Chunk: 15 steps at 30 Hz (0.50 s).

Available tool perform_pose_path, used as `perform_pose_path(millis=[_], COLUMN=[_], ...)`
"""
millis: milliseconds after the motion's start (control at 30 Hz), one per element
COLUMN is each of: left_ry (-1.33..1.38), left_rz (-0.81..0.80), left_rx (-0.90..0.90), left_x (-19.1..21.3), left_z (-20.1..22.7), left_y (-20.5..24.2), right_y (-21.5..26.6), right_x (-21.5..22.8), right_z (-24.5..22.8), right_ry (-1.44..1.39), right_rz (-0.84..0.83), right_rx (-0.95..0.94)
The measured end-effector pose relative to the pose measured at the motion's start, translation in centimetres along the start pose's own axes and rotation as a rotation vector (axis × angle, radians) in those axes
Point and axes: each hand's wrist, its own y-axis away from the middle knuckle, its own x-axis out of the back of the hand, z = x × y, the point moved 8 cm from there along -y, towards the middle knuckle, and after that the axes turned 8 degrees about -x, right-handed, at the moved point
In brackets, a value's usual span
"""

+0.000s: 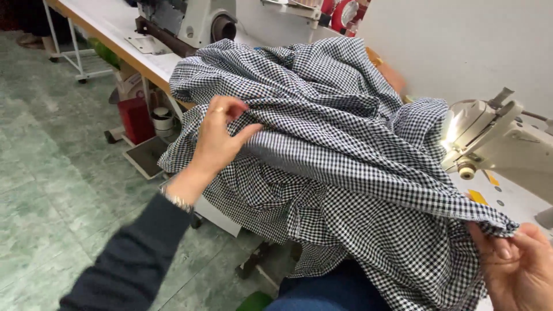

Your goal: The person is folding and pinching the edge of a checkered fabric garment at a sewing workstation to prepare a hem.

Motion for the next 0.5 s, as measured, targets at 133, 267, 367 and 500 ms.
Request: perform_pose_path(millis=[133, 267, 367, 500], left_ry=[0.103, 0.361, 0.44, 0.579], left_rz=[0.365, 0.433, 0.341, 0.226], left_rx=[0.348, 0.56, 0.821, 0.747], left_x=[2.0, 0.4, -1.3, -2.3], left_z=[-4.0, -5.2, -5.9, -4.9], left_y=[7.0, 11.7, 13.3, 12.4], right_y=[-0.5, -1.0, -1.3, -1.0], right_x=[0.9, 2.4, 2.9, 2.8], right_z=[0.5, 1.3, 1.4, 1.3], right_ry=[-0.014, 0.054, 0.101, 0.102], right_rz=[0.0, 0.039, 0.011, -0.006], right_rx=[-0.01, -0.014, 0.007, 0.0])
